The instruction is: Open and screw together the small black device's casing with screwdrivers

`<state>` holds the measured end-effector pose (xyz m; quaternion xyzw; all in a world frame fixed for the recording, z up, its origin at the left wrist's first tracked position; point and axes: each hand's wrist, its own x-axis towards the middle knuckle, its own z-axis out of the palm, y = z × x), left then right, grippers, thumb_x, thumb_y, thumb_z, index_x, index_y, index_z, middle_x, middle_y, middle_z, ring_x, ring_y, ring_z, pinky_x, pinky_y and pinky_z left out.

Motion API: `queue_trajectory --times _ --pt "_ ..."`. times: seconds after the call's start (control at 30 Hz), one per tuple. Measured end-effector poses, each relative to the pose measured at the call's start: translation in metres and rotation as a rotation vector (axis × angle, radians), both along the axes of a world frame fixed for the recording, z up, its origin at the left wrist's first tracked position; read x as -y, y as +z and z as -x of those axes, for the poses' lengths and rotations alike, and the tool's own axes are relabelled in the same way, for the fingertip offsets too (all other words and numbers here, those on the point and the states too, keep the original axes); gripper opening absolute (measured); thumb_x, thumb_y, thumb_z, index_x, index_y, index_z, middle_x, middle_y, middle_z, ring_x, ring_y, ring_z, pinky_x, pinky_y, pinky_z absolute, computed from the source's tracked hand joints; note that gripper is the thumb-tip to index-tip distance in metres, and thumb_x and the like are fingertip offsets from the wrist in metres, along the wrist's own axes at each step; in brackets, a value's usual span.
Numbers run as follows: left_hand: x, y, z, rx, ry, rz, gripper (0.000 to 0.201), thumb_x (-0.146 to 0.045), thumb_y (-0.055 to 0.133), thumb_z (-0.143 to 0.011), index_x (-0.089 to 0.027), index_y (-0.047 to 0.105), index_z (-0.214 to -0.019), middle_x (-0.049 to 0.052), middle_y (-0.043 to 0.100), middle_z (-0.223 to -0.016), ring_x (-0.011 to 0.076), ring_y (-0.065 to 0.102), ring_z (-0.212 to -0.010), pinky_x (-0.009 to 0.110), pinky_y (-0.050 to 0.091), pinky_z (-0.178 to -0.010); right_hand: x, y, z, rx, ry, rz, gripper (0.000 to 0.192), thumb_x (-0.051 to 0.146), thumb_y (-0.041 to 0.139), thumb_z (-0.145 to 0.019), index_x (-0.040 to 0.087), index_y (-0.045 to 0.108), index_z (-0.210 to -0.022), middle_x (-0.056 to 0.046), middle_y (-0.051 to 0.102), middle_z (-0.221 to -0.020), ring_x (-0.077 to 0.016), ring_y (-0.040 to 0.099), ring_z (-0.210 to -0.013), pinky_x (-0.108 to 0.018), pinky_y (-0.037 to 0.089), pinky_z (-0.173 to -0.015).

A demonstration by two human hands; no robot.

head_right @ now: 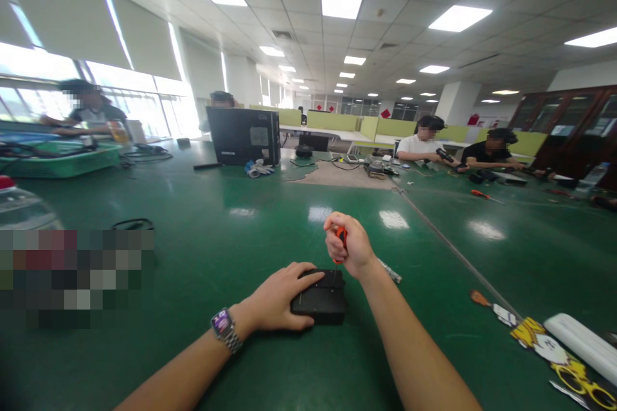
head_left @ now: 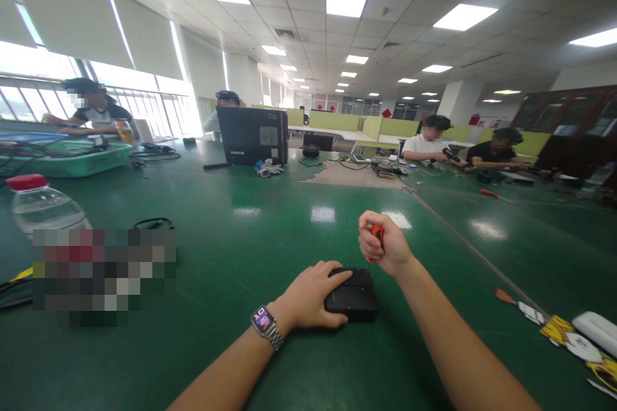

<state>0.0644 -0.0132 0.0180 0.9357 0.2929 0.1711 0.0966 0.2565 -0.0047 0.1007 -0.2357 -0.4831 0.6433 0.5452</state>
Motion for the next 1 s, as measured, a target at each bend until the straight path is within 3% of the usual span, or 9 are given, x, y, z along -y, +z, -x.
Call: queue_trajectory --times 0.17,0.3,0.37,0.5,0.67,0.83,1.0 --pt "0.0 0.0 0.0 0.001 -0.004 0.003 0.088 -0.048 0.077 -0.063 -0.029 0.04 -0.14 0.008 0.044 -0.138 0.0311 0.048 -0.115 0.043 0.041 -0.1 0.0 -0.001 0.0 0.026 0.017 -0.006 0.017 0.036 0.056 -0.076 0.02 0.057 -0.069 0.012 0.033 -0.036 -0.0042 0.019 -0.028 -0.015 0.017 -0.029" --pt "-0.001 -0.001 0.0 -0.001 0.002 0.008 0.088 -0.048 0.077 -0.063 -0.029 0.04 -0.14 0.008 0.044 -0.139 0.0316 0.048 -0.115 0.044 0.041 -0.101 -0.003 -0.002 -0.001 0.07 -0.048 -0.058 0.011 0.03 0.061 -0.072 0.019 0.061 -0.075 0.006 0.051 -0.053 -0.0074 0.043 -0.043 -0.019 0.037 -0.041" --pt "0.0 -0.001 0.0 -0.002 0.002 0.01 0.088 -0.048 0.077 -0.063 -0.029 0.04 -0.14 0.008 0.044 -0.139 0.0317 0.048 -0.114 0.044 0.041 -0.1 -0.004 -0.002 -0.004 0.108 -0.094 -0.079 0.012 0.027 0.063 -0.072 0.018 0.063 -0.079 0.004 0.054 -0.059 -0.0089 0.048 -0.051 -0.021 0.042 -0.049" --pt "0.0 0.001 0.0 -0.008 -0.004 0.013 0.087 -0.048 0.077 -0.064 -0.028 0.04 -0.14 0.008 0.044 -0.139 0.0317 0.048 -0.114 0.044 0.041 -0.1 -0.005 0.001 -0.012 0.193 -0.056 -0.073 0.014 0.031 0.059 -0.079 0.018 0.063 -0.083 0.008 0.045 -0.048 -0.0087 0.042 -0.042 -0.024 0.042 -0.048" --pt "0.001 0.002 0.0 -0.014 0.0 0.014 0.086 -0.048 0.076 -0.064 -0.029 0.04 -0.14 0.008 0.044 -0.139 0.0317 0.049 -0.114 0.044 0.042 -0.1 -0.004 0.004 -0.02 0.236 -0.065 -0.067 0.021 0.028 0.067 -0.075 0.018 0.063 -0.093 0.004 0.058 -0.067 -0.0097 0.053 -0.058 -0.024 0.046 -0.061" --pt "0.0 0.001 0.0 0.0 -0.003 0.015 0.087 -0.049 0.076 -0.064 -0.03 0.039 -0.14 0.007 0.044 -0.139 0.0316 0.049 -0.113 0.043 0.042 -0.099 -0.002 0.004 -0.024 0.291 0.066 -0.127 0.024 0.032 0.062 -0.078 0.018 0.062 -0.096 0.002 0.058 -0.063 -0.0129 0.055 -0.057 -0.027 0.046 -0.059" --pt "0.0 0.0 0.0 0.011 -0.002 0.013 0.085 -0.048 0.076 -0.064 -0.03 0.04 -0.14 0.007 0.044 -0.139 0.0315 0.049 -0.113 0.043 0.041 -0.1 -0.001 0.005 -0.025 0.314 0.034 -0.143 0.024 0.029 0.064 -0.076 0.017 0.062 -0.097 0.003 0.059 -0.068 -0.0112 0.055 -0.06 -0.029 0.048 -0.068"
